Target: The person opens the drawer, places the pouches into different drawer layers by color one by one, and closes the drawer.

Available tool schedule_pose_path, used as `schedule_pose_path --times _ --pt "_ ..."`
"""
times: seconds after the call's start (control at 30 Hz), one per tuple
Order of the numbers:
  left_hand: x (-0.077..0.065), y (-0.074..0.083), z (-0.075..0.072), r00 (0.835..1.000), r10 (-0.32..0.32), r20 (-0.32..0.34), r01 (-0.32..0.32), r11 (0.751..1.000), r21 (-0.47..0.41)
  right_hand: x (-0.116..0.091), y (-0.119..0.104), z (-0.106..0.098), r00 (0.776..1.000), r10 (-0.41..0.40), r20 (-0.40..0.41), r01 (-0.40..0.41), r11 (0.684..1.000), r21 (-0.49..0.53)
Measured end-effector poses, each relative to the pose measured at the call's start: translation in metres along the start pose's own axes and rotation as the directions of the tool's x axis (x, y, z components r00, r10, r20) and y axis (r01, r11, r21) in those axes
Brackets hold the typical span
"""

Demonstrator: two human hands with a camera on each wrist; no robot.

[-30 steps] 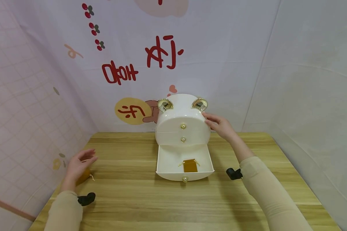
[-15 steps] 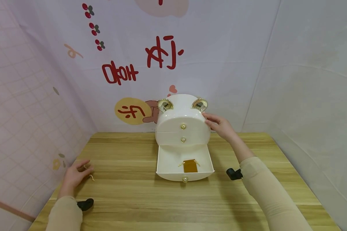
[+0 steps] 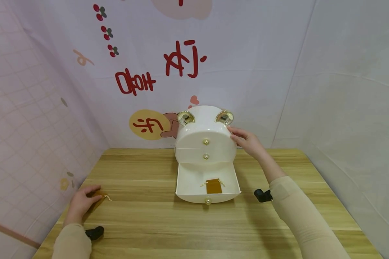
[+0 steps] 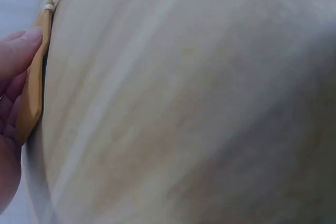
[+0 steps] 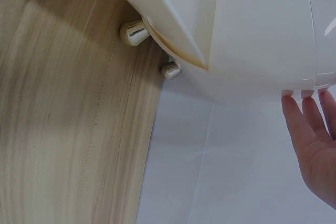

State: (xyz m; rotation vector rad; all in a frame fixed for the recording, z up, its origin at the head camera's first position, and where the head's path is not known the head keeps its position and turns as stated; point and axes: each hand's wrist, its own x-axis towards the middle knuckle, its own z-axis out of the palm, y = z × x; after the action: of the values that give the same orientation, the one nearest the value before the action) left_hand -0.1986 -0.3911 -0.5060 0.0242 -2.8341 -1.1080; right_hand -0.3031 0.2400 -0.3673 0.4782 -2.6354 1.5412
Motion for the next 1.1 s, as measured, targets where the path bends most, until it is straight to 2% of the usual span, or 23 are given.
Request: schedule_pose_path --times 0.13,0.3,0.4,0.5,0.67,0.9,1.1 --pt "0.000 -0.006 0.003 0.999 0.020 -0.029 -0.019 1.000 0.018 -0.001 -0.001 0.000 1.000 -0.004 0.000 0.004 1.000 -0.001" --pt "-0.001 -0.014 0.006 0.996 0.059 -0.063 -0.060 0.998 -0.014 -0.001 -0.002 -0.001 1.000 -0.002 -0.001 0.002 1.000 -0.010" --pt "-0.004 -0.014 0.008 0.994 0.074 -0.078 -0.076 0.997 -0.023 -0.002 -0.002 -0.001 1.000 0.001 -0.002 -0.001 1.000 -0.011" --pt "-0.007 -0.011 0.008 0.992 0.094 -0.089 -0.094 0.996 0.004 -0.002 -0.004 0.000 1.000 0.002 -0.004 -0.002 1.000 -0.011" --pt "-0.010 -0.006 0.009 0.993 0.066 -0.099 -0.065 0.998 0.021 -0.003 -0.005 0.001 1.000 0.016 -0.011 -0.016 1.000 -0.019" --pt "-0.010 -0.005 0.009 0.995 -0.018 -0.103 0.016 1.000 -0.017 -0.003 -0.006 0.001 1.000 0.019 -0.015 -0.019 1.000 -0.013" --pt "-0.007 0.006 0.010 0.996 -0.021 -0.083 0.016 0.998 -0.056 -0.002 -0.004 0.000 1.000 0.015 -0.016 -0.015 1.000 -0.017"
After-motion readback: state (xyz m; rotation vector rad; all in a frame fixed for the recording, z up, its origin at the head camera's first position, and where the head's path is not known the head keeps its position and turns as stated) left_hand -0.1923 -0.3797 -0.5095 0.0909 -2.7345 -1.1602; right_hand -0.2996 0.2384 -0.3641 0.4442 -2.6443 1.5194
